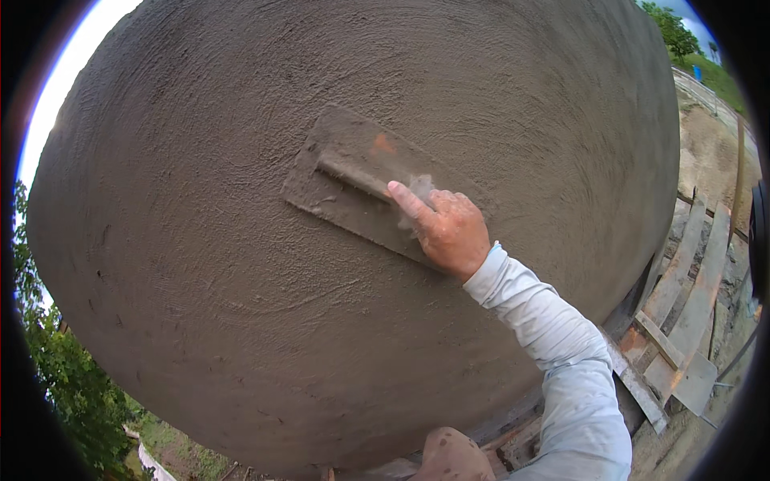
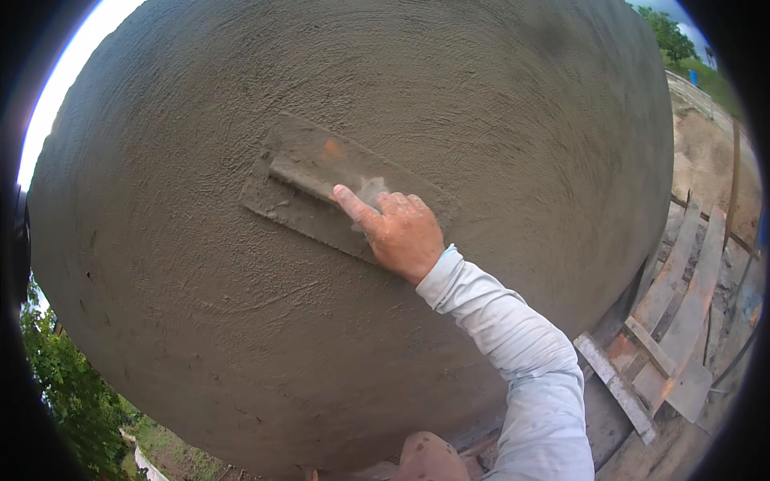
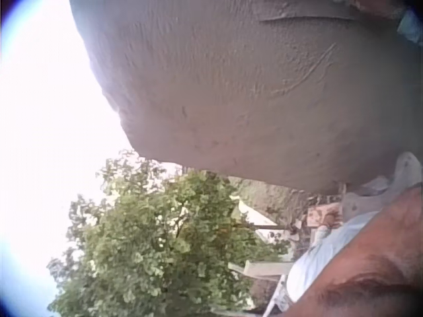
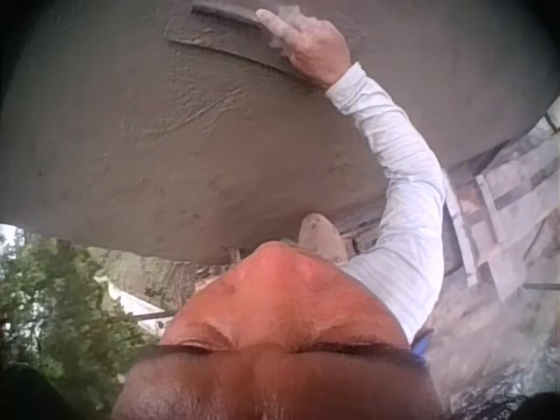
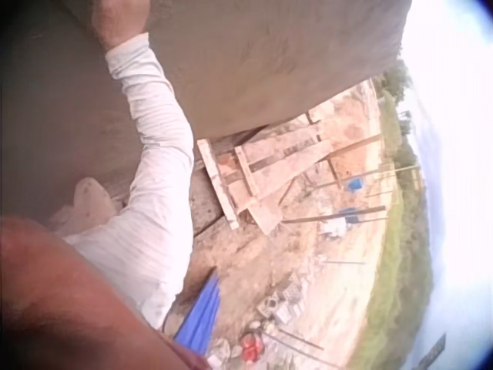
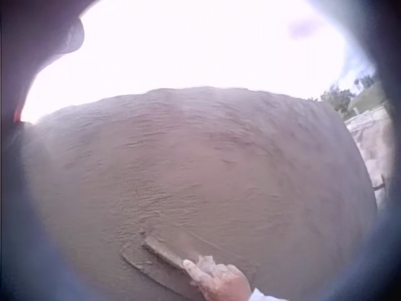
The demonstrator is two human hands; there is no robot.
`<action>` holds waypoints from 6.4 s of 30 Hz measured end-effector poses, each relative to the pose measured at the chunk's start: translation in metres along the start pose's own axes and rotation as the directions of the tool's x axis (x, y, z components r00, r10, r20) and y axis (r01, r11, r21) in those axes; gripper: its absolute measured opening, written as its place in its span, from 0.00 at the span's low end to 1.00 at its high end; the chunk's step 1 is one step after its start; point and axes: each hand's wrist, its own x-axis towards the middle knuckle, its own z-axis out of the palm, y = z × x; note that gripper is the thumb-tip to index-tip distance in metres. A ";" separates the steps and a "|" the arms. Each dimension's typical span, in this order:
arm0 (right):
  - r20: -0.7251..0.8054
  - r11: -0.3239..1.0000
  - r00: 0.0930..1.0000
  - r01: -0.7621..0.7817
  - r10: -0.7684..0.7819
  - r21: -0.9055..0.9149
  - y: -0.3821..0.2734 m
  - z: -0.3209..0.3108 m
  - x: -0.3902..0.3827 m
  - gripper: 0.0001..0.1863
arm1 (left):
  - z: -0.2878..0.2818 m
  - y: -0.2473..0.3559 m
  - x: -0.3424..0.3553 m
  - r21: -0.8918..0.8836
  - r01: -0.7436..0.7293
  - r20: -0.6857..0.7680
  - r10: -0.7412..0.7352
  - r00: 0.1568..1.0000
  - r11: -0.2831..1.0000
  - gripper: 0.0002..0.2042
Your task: Smoothing and finishing a plastered exterior wall using a trowel and water.
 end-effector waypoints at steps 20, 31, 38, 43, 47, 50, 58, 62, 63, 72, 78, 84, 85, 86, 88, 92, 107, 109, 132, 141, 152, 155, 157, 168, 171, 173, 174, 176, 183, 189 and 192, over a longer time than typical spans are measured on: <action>0.392 0.838 0.765 0.341 -0.510 0.426 -0.155 0.034 0.005 0.28 | -0.054 -0.090 0.057 -0.262 0.172 0.171 -0.130 0.977 0.950 0.07; -0.082 0.953 0.961 -0.248 0.265 0.172 -0.079 0.025 -0.068 0.29 | -0.075 -0.379 0.076 -0.366 0.474 0.255 -0.404 0.878 0.801 0.29; -0.058 0.956 0.965 -0.244 0.256 0.161 -0.161 0.050 0.082 0.27 | -0.032 -0.271 0.094 -0.388 0.403 0.229 -0.337 0.913 0.829 0.14; 0.181 0.959 0.972 0.097 -0.149 0.267 -0.278 0.080 0.108 0.27 | -0.013 -0.296 0.117 -0.627 0.331 0.323 -0.152 0.934 0.705 0.13; 0.329 0.877 0.826 0.357 -0.457 0.320 -0.266 0.076 0.045 0.29 | 0.004 -0.259 0.119 -0.526 0.288 0.355 -0.101 0.929 0.800 0.13; 0.306 0.885 0.833 0.406 -0.461 0.227 -0.226 0.064 0.021 0.30 | 0.002 -0.281 0.108 -0.417 0.226 0.290 -0.107 0.951 0.880 0.13; -0.072 0.989 0.991 -0.104 0.112 0.102 -0.206 0.067 0.175 0.25 | -0.080 -0.320 0.054 -0.057 0.043 -0.825 -0.071 0.560 0.997 0.15; 0.010 0.989 0.997 -0.080 0.080 0.125 -0.263 0.082 0.256 0.22 | -0.148 -0.160 -0.027 0.052 -0.396 -0.944 0.175 0.280 0.917 0.08; 0.069 0.989 0.997 -0.027 0.017 0.149 -0.284 0.087 0.265 0.23 | -0.159 -0.140 -0.030 0.139 -0.452 -0.951 0.245 0.187 0.881 0.06; 0.339 0.835 0.765 0.471 -0.548 0.286 -0.328 0.097 0.165 0.26 | -0.197 -0.075 -0.089 0.262 -0.531 -0.953 0.303 -0.011 0.806 0.12; 0.115 0.982 0.975 0.187 -0.189 0.021 -0.212 0.057 0.155 0.30 | -0.233 -0.125 -0.154 0.158 -0.521 -0.975 0.215 0.051 0.839 0.14; -0.055 0.969 0.978 -0.190 0.201 0.156 -0.205 0.039 0.270 0.23 | -0.263 -0.050 -0.216 0.585 0.099 -0.779 0.592 -0.206 0.805 0.10; 0.007 0.955 0.974 -0.222 0.225 0.196 -0.214 0.027 0.271 0.24 | -0.272 -0.037 -0.223 0.643 0.246 -0.639 0.685 -0.350 0.726 0.10; -0.006 0.983 0.990 -0.137 0.139 0.123 -0.224 0.036 0.268 0.21 | -0.282 -0.022 -0.227 0.668 0.387 -0.454 0.760 -0.465 0.635 0.10; 0.186 0.981 0.983 -0.032 -0.005 0.191 -0.258 0.033 0.231 0.15 | -0.300 -0.011 -0.237 0.677 0.497 -0.397 0.838 -0.374 0.543 0.11; 0.249 0.952 0.929 0.224 -0.273 0.211 -0.273 0.081 0.087 0.17 | -0.344 -0.051 -0.205 0.653 0.460 -0.543 0.796 -0.269 0.601 0.18; 0.105 0.599 0.598 -0.800 0.794 0.030 -0.138 0.027 -0.211 0.21 | -0.367 -0.040 -0.194 0.866 0.281 -0.486 0.563 0.668 0.414 0.24; -0.023 0.376 0.376 -0.920 0.927 0.113 -0.101 0.024 -0.221 0.19 | -0.339 -0.011 -0.186 0.895 0.165 -0.411 0.625 0.664 0.414 0.24; -0.197 -0.095 -0.210 -0.876 0.958 0.473 0.082 -0.010 -0.245 0.16 | -0.116 0.148 -0.100 0.831 -0.427 -0.040 0.805 0.592 0.356 0.25; 0.105 0.721 0.758 -0.647 0.644 0.246 -0.091 0.020 -0.146 0.15 | -0.118 0.148 -0.098 0.830 -0.376 -0.112 0.785 0.610 0.411 0.26; 0.236 -0.198 -0.127 -0.932 0.963 0.305 -0.119 -0.113 -0.292 0.11 | -0.192 0.078 -0.104 0.783 -0.161 -0.425 0.707 0.565 0.600 0.27; 0.019 -0.160 -0.165 -0.977 0.986 -0.141 -0.067 -0.154 -0.371 0.15 | -0.214 0.052 -0.104 0.774 -0.090 -0.508 0.700 0.502 0.627 0.27; 0.008 -0.119 -0.127 -0.948 0.992 -0.295 -0.050 -0.189 -0.388 0.16 | -0.226 0.033 -0.117 0.746 -0.072 -0.584 0.702 0.408 0.662 0.27; -0.262 -0.389 -0.292 -0.588 0.920 -0.709 -0.075 -0.376 -0.453 0.28 | 0.027 0.084 -0.009 0.198 -0.757 0.380 0.663 0.645 0.623 0.08; -0.139 -0.264 -0.254 -0.570 0.957 -0.778 -0.086 -0.397 -0.466 0.29 | 0.104 0.103 -0.001 0.124 -0.798 0.545 0.632 0.551 0.589 0.06; -0.025 -0.189 -0.301 -0.531 0.953 -0.826 -0.095 -0.411 -0.486 0.24 | 0.159 0.116 -0.016 0.054 -0.807 0.655 0.590 0.473 0.588 0.07; -0.056 -0.228 -0.332 -0.507 0.942 -0.831 -0.098 -0.416 -0.496 0.22 | 0.189 0.117 -0.021 0.063 -0.830 0.704 0.564 0.430 0.554 0.08; -0.146 -0.305 -0.419 -0.343 0.896 -0.888 -0.100 -0.408 -0.497 0.22 | 0.239 0.123 -0.046 0.014 -0.887 0.823 0.499 0.272 0.461 0.08; -0.076 -0.348 -0.644 -0.306 0.761 -0.886 -0.091 -0.382 -0.561 0.18 | 0.260 0.110 -0.069 -0.069 -0.858 0.889 0.422 0.179 0.509 0.10; 0.324 0.288 -0.266 -0.167 0.908 -0.943 -0.065 -0.287 -0.525 0.19 | 0.229 0.102 -0.059 0.118 -0.817 0.822 0.406 0.399 0.564 0.10; 0.624 0.632 -0.389 -0.128 0.677 -0.765 -0.040 -0.255 -0.547 0.19 | 0.237 0.108 -0.063 0.113 -0.831 0.863 0.360 0.354 0.545 0.11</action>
